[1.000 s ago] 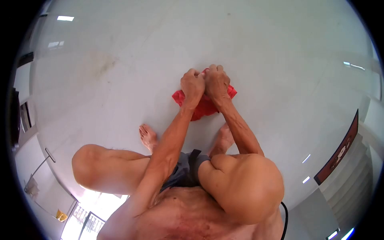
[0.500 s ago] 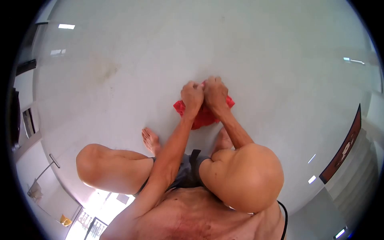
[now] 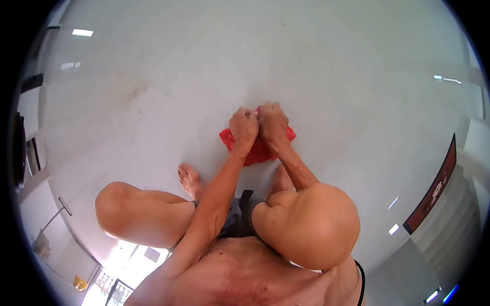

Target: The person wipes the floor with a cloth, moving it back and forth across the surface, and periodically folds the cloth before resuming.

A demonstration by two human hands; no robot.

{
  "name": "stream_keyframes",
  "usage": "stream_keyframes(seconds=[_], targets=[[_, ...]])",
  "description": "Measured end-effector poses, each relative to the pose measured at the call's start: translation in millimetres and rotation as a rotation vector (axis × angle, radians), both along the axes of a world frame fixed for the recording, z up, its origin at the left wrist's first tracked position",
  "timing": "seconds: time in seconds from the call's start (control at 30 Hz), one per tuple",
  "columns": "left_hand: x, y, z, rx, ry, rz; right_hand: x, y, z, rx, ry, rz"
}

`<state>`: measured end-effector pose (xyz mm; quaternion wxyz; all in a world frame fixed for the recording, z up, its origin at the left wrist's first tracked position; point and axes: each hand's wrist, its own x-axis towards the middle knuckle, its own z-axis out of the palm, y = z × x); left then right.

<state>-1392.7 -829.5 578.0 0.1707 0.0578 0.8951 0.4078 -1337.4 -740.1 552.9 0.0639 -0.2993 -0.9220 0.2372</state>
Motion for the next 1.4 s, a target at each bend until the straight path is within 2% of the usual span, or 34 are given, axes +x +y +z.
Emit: stream_keyframes(seconds=[0.07,0.17,0.2,0.3,0.4,0.47,0.53,0.7,0.8,0.87,0.93,1.0,1.07,1.13,1.23,1.4], targets=[[12,-5,11,0.051,-0.052,0.034,7,-10,3,-0.081,-0.059,-0.06],[-3,3,-1,-0.004,-0.053,0.023,-16,7,5,-0.001,0.006,0.015],[-6,5,-3,0.014,-0.045,0.027,-20,6,10,-0.015,0.013,-0.041],[10,-7,-18,0.127,0.044,-0.007,7,-4,-9,0.054,0.132,-0.019],[47,-20,-13,0.091,0.084,-0.005,41,-26,1,0.011,0.055,-0.061],[37,-16,-24,0.065,0.083,-0.036,30,-12,-7,0.052,0.11,0.032],[18,0,3,0.061,0.119,-0.112,20,1,-10,0.092,0.162,0.091],[-12,26,-20,0.116,0.178,-0.174,-4,27,0,0.113,0.264,-0.075],[6,12,-5,0.179,0.302,-0.176,16,27,-17,0.147,0.232,-0.063],[24,-17,-20,0.137,0.421,-0.251,26,12,-9,0.153,0.279,-0.07],[47,-37,-17,0.069,0.564,-0.346,28,-13,22,0.172,0.292,-0.057],[64,-53,-21,-0.046,0.63,-0.44,30,-28,47,0.241,0.183,0.015],[74,-57,-27,-0.215,0.62,-0.518,40,-29,31,0.256,0.184,0.062],[75,-57,-28,-0.274,0.653,-0.536,52,-27,22,0.226,0.161,0.111],[72,-46,-29,-0.283,0.683,-0.599,63,-22,19,0.211,0.212,0.081],[67,23,-34,-0.085,0.696,-0.864,97,24,-1,0.229,0.223,-0.272]])
